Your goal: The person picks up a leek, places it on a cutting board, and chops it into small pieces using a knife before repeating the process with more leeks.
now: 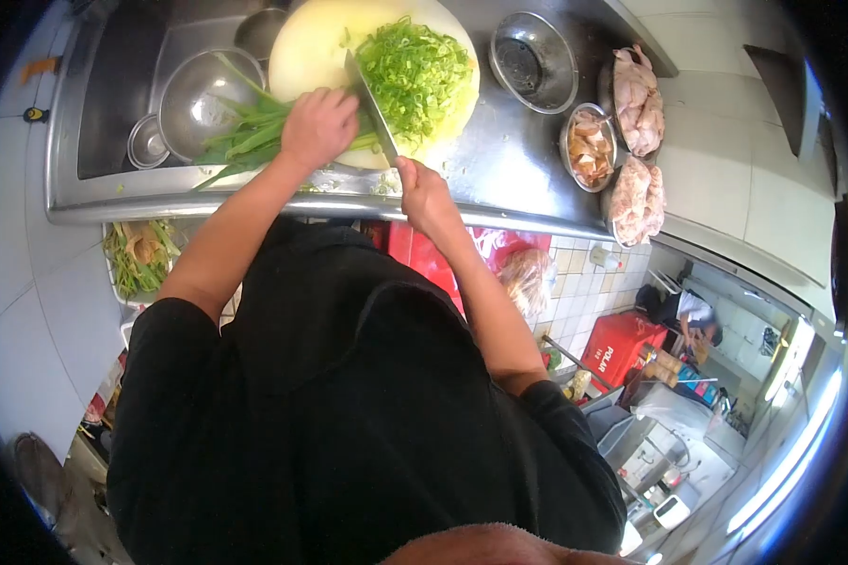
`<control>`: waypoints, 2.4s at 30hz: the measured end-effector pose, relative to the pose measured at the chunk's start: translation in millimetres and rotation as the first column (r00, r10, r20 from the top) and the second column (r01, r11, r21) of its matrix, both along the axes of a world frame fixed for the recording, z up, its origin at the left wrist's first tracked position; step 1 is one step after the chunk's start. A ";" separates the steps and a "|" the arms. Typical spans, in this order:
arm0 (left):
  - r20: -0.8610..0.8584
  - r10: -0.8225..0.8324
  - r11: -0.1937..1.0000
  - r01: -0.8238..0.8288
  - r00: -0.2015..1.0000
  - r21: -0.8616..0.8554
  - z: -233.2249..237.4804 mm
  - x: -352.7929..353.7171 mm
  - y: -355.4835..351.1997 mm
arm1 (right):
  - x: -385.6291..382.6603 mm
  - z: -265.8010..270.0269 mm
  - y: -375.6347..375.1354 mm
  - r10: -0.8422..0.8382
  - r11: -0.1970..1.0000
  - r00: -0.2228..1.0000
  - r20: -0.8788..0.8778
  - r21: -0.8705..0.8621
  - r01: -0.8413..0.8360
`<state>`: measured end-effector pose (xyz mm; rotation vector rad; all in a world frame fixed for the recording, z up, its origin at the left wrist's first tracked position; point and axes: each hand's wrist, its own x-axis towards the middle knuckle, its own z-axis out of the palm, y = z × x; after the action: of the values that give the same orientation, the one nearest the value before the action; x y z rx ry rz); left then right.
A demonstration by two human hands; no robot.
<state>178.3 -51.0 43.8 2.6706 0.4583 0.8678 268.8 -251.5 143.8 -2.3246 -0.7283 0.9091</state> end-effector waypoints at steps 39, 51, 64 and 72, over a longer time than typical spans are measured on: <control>0.116 -0.002 0.947 0.039 0.993 -0.319 -1.6 -5.2 8.2 | -30.8 19.3 -36.3 -0.079 0.994 0.990 -0.118 -0.080 0.070; 0.000 0.000 1.000 0.000 1.000 -0.018 -7.2 -8.8 2.1 | -11.5 -6.0 14.1 -0.048 0.999 0.998 -0.033 -0.020 0.047; -0.014 0.006 1.000 -0.006 1.000 -0.018 -6.6 -10.4 4.0 | -25.3 -5.7 6.2 -0.017 1.000 0.999 0.036 -0.012 0.018; 0.057 0.006 0.999 -0.003 0.998 -0.046 -12.5 -9.3 3.4 | -22.9 45.0 -17.3 -0.043 0.993 0.994 -0.096 -0.116 0.032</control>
<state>169.0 -47.5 31.3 2.5972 0.4655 0.9214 245.9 -268.8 188.8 -2.3641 -0.6044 1.0657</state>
